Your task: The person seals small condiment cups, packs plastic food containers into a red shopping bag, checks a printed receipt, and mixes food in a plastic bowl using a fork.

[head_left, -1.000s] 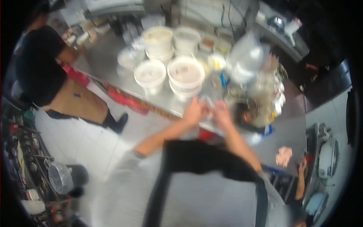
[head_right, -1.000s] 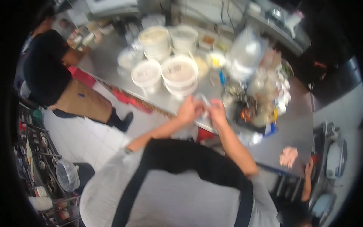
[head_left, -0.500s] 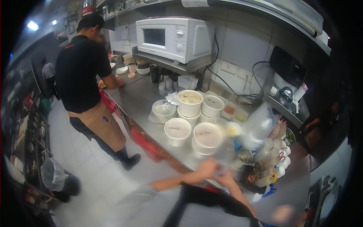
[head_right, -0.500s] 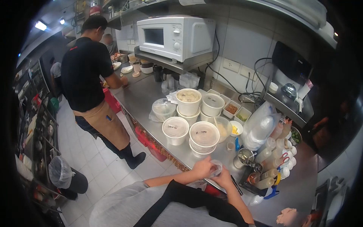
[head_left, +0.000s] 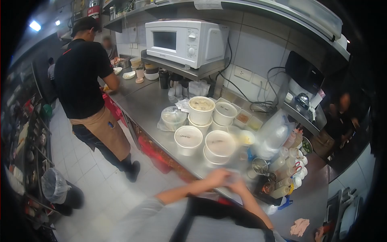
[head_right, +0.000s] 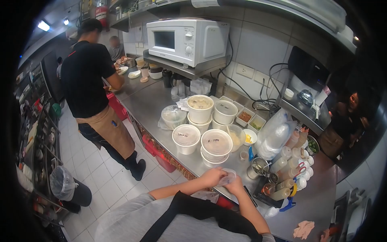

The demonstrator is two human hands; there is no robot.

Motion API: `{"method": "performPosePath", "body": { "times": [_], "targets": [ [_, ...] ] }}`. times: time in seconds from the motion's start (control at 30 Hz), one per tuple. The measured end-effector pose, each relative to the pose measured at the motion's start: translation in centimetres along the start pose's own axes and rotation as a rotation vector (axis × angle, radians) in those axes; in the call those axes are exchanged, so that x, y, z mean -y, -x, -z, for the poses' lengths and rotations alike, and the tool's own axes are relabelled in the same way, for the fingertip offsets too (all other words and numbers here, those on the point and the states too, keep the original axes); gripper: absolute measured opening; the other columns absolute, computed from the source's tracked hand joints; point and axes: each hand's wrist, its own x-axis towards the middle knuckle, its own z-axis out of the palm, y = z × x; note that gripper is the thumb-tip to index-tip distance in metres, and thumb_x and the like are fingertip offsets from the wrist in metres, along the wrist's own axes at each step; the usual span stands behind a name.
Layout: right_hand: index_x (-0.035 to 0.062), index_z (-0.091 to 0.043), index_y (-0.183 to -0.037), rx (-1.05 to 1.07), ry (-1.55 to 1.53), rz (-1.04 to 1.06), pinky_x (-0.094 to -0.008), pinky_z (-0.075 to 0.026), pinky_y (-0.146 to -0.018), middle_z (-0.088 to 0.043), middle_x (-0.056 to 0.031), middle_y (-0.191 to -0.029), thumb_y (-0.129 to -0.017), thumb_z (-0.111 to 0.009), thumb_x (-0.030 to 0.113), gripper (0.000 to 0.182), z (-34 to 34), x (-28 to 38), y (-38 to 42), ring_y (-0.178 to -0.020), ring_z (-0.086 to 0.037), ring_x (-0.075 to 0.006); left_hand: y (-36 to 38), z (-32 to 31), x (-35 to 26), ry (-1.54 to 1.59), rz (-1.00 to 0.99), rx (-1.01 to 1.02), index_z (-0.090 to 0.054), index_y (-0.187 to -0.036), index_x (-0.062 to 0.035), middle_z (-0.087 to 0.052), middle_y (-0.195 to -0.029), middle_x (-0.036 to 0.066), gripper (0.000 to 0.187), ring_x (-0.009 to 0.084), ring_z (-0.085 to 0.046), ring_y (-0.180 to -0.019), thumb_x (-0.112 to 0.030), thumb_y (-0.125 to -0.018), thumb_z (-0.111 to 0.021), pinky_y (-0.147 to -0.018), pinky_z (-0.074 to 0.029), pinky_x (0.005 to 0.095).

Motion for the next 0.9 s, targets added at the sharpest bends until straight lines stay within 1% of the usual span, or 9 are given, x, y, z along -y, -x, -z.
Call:
{"method": "performPosePath", "body": {
  "times": [0.23, 0.33, 0.4, 0.5, 0.6, 0.7, 0.73, 0.83, 0.9],
  "targets": [
    [0.0127, -0.066, -0.101, 0.013, 0.025, -0.137, -0.0362, -0.049, -0.078, -0.066, -0.0118, -0.097, -0.063, -0.078, 0.030, 0.044, 0.4, 0.9, 0.4, -0.091, -0.063, -0.0277, -0.2, 1.0, -0.6, 0.041, -0.015, -0.019, -0.064, -0.088, -0.0096, -0.059, -0.085, 0.018, 0.014, 0.0364, -0.059, -0.081, -0.009, -0.074, -0.061, -0.070, -0.048, 0.0428],
    [0.0119, -0.066, -0.100, -0.076, 0.217, 0.009, -0.0368, -0.049, -0.077, -0.066, -0.0117, -0.095, -0.062, -0.078, 0.030, 0.044, 0.0, 0.7, 0.2, -0.090, -0.064, -0.0280, -0.7, 2.9, -2.0, 0.042, -0.045, -0.095, -0.063, -0.088, -0.0082, -0.059, -0.085, 0.016, 0.016, 0.0350, -0.059, -0.079, -0.005, -0.073, -0.060, -0.068, -0.048, 0.0415],
    [0.0112, -0.066, -0.099, -0.024, 0.177, 0.055, -0.0370, -0.049, -0.076, -0.067, -0.0110, -0.094, -0.061, -0.080, 0.028, 0.044, 0.0, 0.2, 0.0, -0.089, -0.064, -0.0277, -0.9, 5.1, -3.5, 0.032, -0.086, -0.195, -0.061, -0.089, -0.0072, -0.058, -0.083, 0.016, 0.018, 0.0338, -0.059, -0.077, -0.001, -0.072, -0.060, -0.067, -0.049, 0.0390],
    [0.0101, -0.066, -0.096, 0.025, 0.192, 0.010, -0.0367, -0.049, -0.076, -0.067, -0.0089, -0.093, -0.057, -0.082, 0.025, 0.045, -0.5, -1.2, -0.6, -0.087, -0.064, -0.0268, 0.3, 9.1, -5.6, 0.163, -0.204, -0.414, -0.060, -0.091, -0.0055, -0.058, -0.087, 0.013, 0.020, 0.0276, -0.060, -0.074, 0.002, -0.072, -0.061, -0.065, -0.050, 0.0341],
    [0.0098, -0.066, -0.094, 0.019, 0.068, 0.010, -0.0366, -0.049, -0.076, -0.067, -0.0072, -0.094, -0.055, -0.083, 0.024, 0.045, 0.7, 0.4, -0.3, -0.085, -0.063, -0.0266, 2.3, 10.8, -4.1, 0.337, -0.091, -0.296, -0.060, -0.092, -0.0036, -0.057, -0.093, 0.011, 0.023, 0.0193, -0.060, -0.080, -0.003, -0.071, -0.069, -0.065, -0.050, 0.0294],
    [0.0105, -0.067, -0.093, -0.147, -0.061, 0.166, -0.0363, -0.049, -0.076, -0.067, -0.0073, -0.095, -0.056, -0.082, 0.026, 0.044, 1.9, 2.0, -0.1, -0.084, -0.063, -0.0270, 4.3, 5.1, 1.7, 0.456, 0.170, -0.145, -0.059, -0.098, -0.0020, -0.057, -0.105, 0.011, 0.037, 0.0194, -0.059, -0.093, -0.011, -0.066, -0.076, -0.074, -0.050, 0.0336],
    [0.0109, -0.067, -0.093, -0.224, -0.090, 0.232, -0.0361, -0.049, -0.077, -0.067, -0.0075, -0.095, -0.056, -0.081, 0.027, 0.043, 2.0, 2.2, 0.0, -0.084, -0.063, -0.0272, 4.6, 1.8, 4.0, 0.407, 0.073, -0.207, -0.058, -0.102, -0.0020, -0.057, -0.107, 0.012, 0.044, 0.0211, -0.058, -0.097, -0.013, -0.065, -0.078, -0.078, -0.049, 0.0351],
    [0.0091, -0.065, -0.094, -0.265, 0.257, 0.357, -0.0356, -0.048, -0.077, -0.067, -0.0078, -0.097, -0.062, -0.079, 0.027, 0.040, 1.4, 2.5, -0.8, -0.085, -0.063, -0.0281, 2.7, -5.7, 6.0, 0.375, -0.138, -0.268, -0.055, -0.112, -0.0019, -0.057, -0.113, 0.015, 0.060, 0.0267, -0.055, -0.106, -0.020, -0.062, -0.081, -0.089, -0.045, 0.0395],
    [0.0065, -0.062, -0.098, -0.178, 0.126, 0.139, -0.0352, -0.048, -0.079, -0.063, -0.0102, -0.099, -0.072, -0.072, 0.022, 0.032, 0.0, 0.6, -0.6, -0.092, -0.060, -0.0244, 0.8, -7.3, 4.9, 0.503, -0.177, -0.155, -0.053, -0.118, -0.0020, -0.057, -0.117, 0.017, 0.064, 0.0307, -0.054, -0.109, -0.025, -0.065, -0.079, -0.094, -0.041, 0.0421]
  ]
}}
